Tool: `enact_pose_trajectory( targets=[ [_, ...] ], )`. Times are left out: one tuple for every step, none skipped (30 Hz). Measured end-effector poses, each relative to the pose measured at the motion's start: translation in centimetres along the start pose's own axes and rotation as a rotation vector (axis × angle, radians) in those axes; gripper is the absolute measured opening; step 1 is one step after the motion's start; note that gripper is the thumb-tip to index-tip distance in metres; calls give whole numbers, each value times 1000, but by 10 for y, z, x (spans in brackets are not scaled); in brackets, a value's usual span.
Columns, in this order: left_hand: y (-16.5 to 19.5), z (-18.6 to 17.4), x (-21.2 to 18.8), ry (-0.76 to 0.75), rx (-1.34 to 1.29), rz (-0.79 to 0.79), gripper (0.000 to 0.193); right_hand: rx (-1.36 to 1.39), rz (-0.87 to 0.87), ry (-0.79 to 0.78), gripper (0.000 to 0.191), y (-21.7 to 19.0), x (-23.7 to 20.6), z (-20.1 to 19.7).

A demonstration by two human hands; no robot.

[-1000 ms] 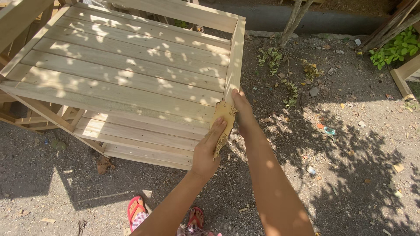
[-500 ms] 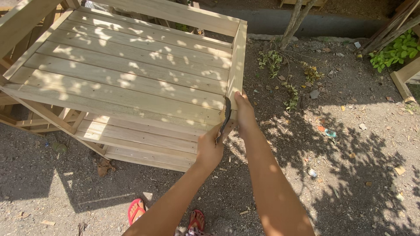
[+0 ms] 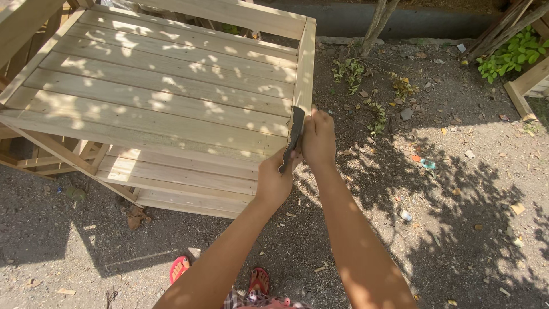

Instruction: The person sands a small wooden table/shelf frame outdoors using sheets of sandpaper, rubbing the top rails, edges, and slats of the furniture piece, repositioning around it to sand different sides and surfaces.

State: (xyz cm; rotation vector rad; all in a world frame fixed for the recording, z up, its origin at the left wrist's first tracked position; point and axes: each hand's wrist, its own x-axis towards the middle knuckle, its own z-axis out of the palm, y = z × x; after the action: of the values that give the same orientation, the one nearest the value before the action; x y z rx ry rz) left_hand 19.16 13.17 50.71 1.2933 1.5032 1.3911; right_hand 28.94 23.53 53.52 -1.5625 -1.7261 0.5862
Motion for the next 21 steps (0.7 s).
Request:
enact_pose_trajectory(
  targets=[
    [0,0,6,4,-96,129,32,153,-10,-51,38,-1,-6,-2],
    [1,1,10,3,-197,270,33,304,-30,-90,46,-1,-10,-4],
    [0,0,11,-13,-153,220,30,452,-49,-139,58,1,-14,-6],
    [-2,-3,11,-30,-108,161,34,532,-43,-184,55,4,-15,-6],
    [-4,-5,8,-48,-63,99,42,612,-34,-228,53,8,-15,-6],
    [-6,-7,5,-40,-8,56,40,694,-30,-272,50,13,-14,-6],
    [-7,-8,1,-33,49,17,38,699,-90,-267,49,18,-10,-5],
    [-9,-9,-2,-26,105,-30,38,703,-143,-267,48,23,-7,-3],
    [-9,-9,-3,-31,115,-72,38,707,-196,-269,47,28,-4,-1],
    [-9,-8,-2,-38,125,-103,38,712,-187,-267,49,33,-1,0],
    [-9,-7,0,-45,132,-132,39,714,-179,-263,51,36,1,2],
    [-8,-6,2,-58,71,-95,41,714,-162,-272,53,39,3,3],
    [-8,-7,4,-73,16,-60,45,806,-56,-301,50,42,3,5],
    [-7,-7,4,-93,-41,-16,49,897,47,-320,47,43,3,5],
    [-8,-9,4,-77,-68,-47,46,987,155,-339,45,43,2,5],
    [-9,-10,1,-58,-96,-82,43,901,83,-337,46,42,1,5],
    [-12,-12,-2,-41,-125,-106,41,816,2,-325,47,40,-1,4],
    [-14,-12,-4,-43,-131,-135,40,730,-85,-305,49,37,-2,3],
    [-18,-12,-8,-43,-138,-172,38,714,-106,-302,51,34,-3,1],
    [-21,-11,-10,-41,-144,-214,37,698,-122,-303,52,30,-4,-1],
    [-25,-9,-7,-39,-100,-173,39,684,-138,-300,53,26,-4,-3]
  ],
)
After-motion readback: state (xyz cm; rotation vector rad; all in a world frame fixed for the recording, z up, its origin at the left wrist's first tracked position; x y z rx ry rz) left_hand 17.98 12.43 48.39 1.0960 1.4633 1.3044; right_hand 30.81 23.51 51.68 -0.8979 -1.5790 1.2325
